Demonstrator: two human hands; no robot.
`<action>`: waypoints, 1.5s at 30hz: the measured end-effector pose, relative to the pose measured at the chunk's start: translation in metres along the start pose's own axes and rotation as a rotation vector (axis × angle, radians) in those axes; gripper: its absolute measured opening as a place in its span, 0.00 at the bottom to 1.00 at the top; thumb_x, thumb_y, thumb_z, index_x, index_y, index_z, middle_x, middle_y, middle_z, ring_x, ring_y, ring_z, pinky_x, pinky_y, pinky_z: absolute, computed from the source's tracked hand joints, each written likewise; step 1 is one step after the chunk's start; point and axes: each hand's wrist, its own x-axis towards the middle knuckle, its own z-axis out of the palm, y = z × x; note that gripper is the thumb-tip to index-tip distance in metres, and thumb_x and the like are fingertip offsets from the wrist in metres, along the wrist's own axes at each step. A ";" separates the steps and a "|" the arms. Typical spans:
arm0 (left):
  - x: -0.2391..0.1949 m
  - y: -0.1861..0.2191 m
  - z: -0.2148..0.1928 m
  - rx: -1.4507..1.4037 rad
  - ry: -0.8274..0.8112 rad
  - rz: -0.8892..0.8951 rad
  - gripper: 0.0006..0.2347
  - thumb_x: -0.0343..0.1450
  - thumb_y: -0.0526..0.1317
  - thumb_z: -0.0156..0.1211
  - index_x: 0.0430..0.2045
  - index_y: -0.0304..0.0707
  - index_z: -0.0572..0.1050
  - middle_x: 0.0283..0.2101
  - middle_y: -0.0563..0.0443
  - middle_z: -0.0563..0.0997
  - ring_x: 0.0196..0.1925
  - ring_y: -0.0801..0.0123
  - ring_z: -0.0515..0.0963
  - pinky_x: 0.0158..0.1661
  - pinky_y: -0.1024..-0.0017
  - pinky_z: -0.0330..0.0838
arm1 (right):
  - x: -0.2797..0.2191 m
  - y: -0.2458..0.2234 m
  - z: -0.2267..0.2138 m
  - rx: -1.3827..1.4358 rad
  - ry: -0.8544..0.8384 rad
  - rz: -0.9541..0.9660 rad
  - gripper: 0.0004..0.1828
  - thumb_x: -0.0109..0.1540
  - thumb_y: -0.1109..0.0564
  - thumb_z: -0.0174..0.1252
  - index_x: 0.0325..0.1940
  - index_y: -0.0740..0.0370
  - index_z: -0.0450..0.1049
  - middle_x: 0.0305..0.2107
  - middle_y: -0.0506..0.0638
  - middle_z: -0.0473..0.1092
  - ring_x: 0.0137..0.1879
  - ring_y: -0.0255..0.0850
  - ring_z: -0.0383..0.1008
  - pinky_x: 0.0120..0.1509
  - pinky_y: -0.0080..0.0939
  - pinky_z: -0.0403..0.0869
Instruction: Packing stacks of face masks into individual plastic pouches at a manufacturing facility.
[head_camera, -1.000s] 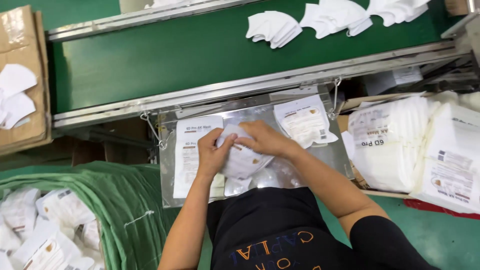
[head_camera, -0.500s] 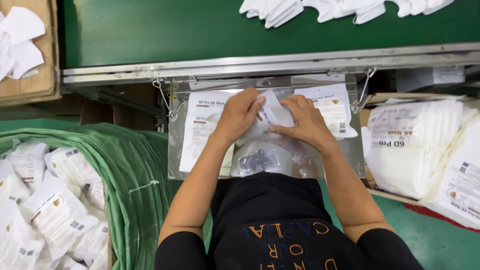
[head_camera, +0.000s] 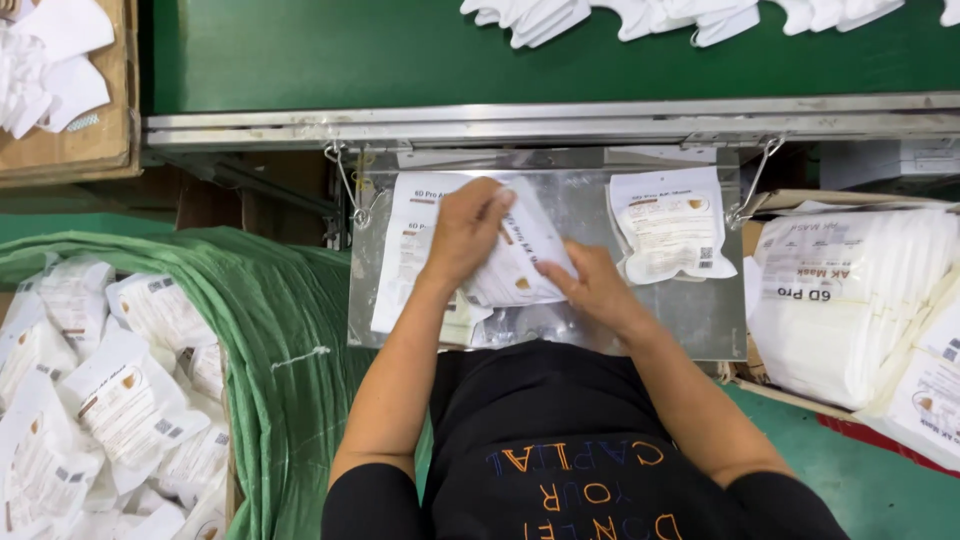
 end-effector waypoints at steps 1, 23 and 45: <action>0.004 -0.007 0.000 -0.033 0.043 -0.125 0.09 0.75 0.40 0.59 0.30 0.32 0.76 0.24 0.45 0.75 0.25 0.61 0.75 0.29 0.64 0.70 | -0.006 0.005 -0.003 -0.001 -0.060 0.080 0.15 0.66 0.52 0.60 0.50 0.65 0.76 0.33 0.51 0.80 0.37 0.33 0.79 0.42 0.38 0.77; 0.219 -0.124 -0.013 0.433 0.422 -0.029 0.18 0.72 0.44 0.65 0.50 0.29 0.72 0.47 0.36 0.74 0.47 0.46 0.75 0.48 0.54 0.71 | 0.224 0.110 -0.324 -1.007 0.561 0.145 0.25 0.65 0.48 0.59 0.62 0.64 0.72 0.56 0.62 0.71 0.63 0.59 0.68 0.68 0.57 0.65; 0.306 -0.128 0.056 -0.293 0.075 -0.788 0.36 0.61 0.62 0.67 0.51 0.25 0.73 0.52 0.33 0.80 0.52 0.53 0.82 0.47 0.61 0.77 | 0.250 0.026 -0.084 -0.948 0.230 -0.206 0.60 0.50 0.34 0.71 0.71 0.79 0.56 0.68 0.75 0.55 0.73 0.70 0.52 0.73 0.64 0.55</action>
